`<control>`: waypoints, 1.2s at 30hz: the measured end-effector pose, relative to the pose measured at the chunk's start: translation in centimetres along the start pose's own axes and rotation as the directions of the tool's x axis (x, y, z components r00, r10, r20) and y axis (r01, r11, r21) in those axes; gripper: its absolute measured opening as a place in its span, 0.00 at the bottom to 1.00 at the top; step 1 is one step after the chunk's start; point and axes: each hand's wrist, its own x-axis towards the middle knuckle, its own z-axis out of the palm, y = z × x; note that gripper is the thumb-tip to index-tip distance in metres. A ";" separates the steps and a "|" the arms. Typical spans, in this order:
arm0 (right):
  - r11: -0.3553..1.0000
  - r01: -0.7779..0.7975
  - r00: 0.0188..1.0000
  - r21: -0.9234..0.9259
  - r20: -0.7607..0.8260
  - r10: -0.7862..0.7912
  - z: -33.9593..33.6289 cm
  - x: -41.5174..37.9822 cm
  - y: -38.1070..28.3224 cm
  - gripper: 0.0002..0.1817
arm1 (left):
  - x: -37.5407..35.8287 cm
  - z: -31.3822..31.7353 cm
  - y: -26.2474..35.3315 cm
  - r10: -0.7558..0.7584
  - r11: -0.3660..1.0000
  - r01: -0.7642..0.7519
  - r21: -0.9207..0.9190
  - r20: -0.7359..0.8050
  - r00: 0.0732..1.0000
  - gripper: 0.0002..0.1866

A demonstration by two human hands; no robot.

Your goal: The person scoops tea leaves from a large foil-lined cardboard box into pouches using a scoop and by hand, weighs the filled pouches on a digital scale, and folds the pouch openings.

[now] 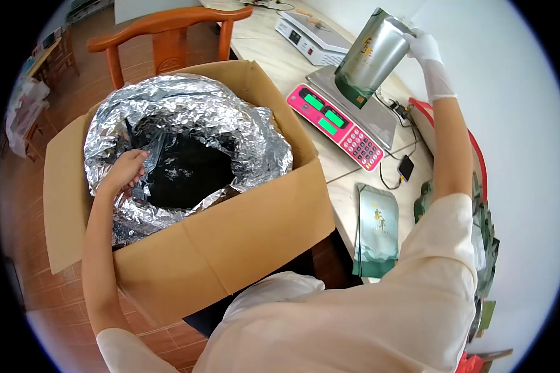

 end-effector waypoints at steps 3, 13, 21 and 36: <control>0.990 -0.095 0.995 -0.106 0.030 0.098 0.6 0.2 2.5 0.18 | 0.3 -0.1 -0.2 0.005 1.000 -0.005 0.028 0.012 1.000 0.19; 0.937 -0.100 0.995 -0.334 -0.064 0.083 2.1 0.0 7.0 0.27 | 0.4 -0.1 -0.5 0.024 0.998 -0.025 0.049 0.028 0.999 0.20; 0.848 -0.287 0.958 -0.446 -0.158 0.241 0.3 -0.2 4.6 0.35 | 0.1 -0.2 -0.5 0.049 0.998 -0.051 0.041 0.033 0.998 0.18; 0.901 -0.216 0.952 -0.376 -0.285 0.109 -0.4 -1.5 5.4 0.29 | 0.1 -0.1 -0.5 0.054 0.998 -0.055 0.043 0.026 0.998 0.18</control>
